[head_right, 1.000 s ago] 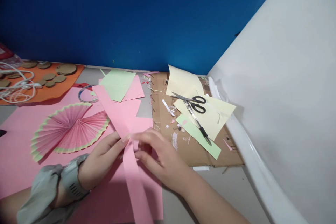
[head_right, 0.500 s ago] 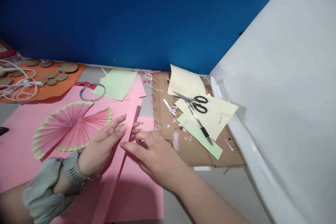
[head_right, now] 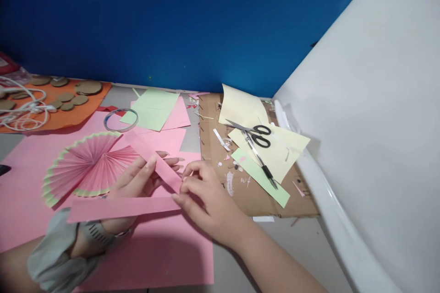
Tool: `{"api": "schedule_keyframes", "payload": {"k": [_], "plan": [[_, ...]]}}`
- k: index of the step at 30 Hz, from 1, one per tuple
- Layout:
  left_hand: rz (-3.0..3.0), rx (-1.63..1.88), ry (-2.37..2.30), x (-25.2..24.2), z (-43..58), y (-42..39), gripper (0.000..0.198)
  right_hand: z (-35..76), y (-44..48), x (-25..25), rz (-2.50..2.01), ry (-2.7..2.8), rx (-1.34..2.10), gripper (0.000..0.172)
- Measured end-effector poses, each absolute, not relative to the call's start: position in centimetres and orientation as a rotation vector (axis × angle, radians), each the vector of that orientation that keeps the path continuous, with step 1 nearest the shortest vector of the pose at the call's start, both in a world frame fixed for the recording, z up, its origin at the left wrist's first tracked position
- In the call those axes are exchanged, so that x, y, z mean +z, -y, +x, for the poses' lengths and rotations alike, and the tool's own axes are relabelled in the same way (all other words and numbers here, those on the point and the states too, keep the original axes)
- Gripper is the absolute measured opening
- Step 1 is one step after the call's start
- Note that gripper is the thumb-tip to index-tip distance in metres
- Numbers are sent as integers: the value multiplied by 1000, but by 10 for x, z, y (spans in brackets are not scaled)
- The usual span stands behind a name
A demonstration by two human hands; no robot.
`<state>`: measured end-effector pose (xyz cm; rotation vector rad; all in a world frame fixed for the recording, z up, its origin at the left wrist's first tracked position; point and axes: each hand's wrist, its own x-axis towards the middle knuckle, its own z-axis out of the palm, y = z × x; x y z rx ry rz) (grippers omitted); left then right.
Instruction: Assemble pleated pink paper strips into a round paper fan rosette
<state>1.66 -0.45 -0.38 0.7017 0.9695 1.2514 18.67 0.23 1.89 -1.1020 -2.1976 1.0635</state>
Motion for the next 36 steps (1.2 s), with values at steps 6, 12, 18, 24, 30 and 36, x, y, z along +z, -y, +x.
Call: {"api": "schedule_keyframes", "payload": {"k": [6, 12, 18, 24, 30, 36], "plan": [[800, 1259, -1064, 0, 12, 5, 23, 190, -6, 14, -1401, 1881, 1122, 29], [703, 1226, -845, -6, 11, 8, 34, 191, -8, 13, -1458, 1677, 1143, 27], [799, 1359, -1003, -1, 11, 7, 29, 192, -8, 13, -1474, 1701, 1113, 30], [843, 1339, -1196, 3, 12, 2, 24, 194, -5, 8, -1468, 1694, 1160, 23], [765, 1342, -1080, -1, 11, 1, 21, 189, -9, 12, -1421, 1697, 1364, 19], [755, 1342, -1105, -2, 13, 1, 30, 189, -11, 15, -1351, 1629, 1596, 24]]}}
